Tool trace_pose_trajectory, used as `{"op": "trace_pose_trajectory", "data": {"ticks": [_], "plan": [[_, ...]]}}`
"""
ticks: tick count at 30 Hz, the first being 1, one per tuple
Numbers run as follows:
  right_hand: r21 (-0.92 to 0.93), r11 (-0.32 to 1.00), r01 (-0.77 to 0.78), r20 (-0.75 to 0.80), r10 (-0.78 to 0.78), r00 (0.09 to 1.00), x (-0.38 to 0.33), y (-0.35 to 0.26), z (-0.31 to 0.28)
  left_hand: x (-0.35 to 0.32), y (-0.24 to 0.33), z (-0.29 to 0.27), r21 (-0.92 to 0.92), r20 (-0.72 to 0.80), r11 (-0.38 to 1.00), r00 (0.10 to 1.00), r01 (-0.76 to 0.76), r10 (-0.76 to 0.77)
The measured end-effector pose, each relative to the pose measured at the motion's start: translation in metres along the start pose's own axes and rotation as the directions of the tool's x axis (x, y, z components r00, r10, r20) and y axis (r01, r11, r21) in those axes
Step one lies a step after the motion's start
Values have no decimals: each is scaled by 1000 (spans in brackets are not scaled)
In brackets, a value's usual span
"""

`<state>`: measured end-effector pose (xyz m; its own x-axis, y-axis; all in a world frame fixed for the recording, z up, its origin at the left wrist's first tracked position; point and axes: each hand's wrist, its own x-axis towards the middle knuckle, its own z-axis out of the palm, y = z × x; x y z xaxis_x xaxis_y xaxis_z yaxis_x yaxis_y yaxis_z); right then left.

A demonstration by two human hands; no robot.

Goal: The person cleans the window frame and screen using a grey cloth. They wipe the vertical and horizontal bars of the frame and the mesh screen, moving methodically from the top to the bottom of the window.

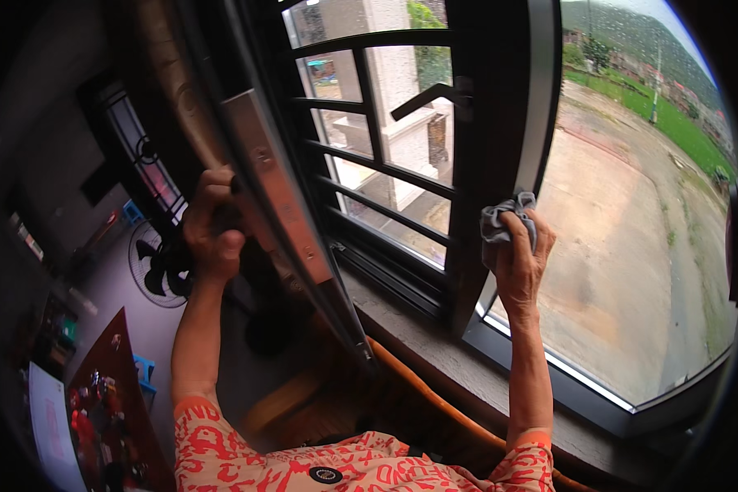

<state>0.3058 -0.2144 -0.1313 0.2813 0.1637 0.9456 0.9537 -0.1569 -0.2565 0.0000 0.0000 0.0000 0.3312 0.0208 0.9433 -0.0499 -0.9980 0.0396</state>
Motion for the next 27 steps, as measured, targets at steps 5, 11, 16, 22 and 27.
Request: {"op": "trace_pose_trajectory", "data": {"ticks": [5,11,16,22,27], "plan": [[341,936,-86,23,83,996,-2,-47,8,-32,-2,-49,147,-227,975,965,166,-130],[785,599,154,-66,-166,984,-11,-182,37,-60,17,-34,-391,-246,817,807,423,-536],[894,419,156,-93,-167,982,-20,-244,81,-55,38,-35,-649,-194,598,658,471,-728],[874,430,228,-157,-194,968,-27,-286,92,-89,23,-53,-567,-239,592,574,572,-784],[820,464,335,-214,-295,931,-34,-322,117,-105,19,-78,-859,-77,325,527,396,-846]]}}
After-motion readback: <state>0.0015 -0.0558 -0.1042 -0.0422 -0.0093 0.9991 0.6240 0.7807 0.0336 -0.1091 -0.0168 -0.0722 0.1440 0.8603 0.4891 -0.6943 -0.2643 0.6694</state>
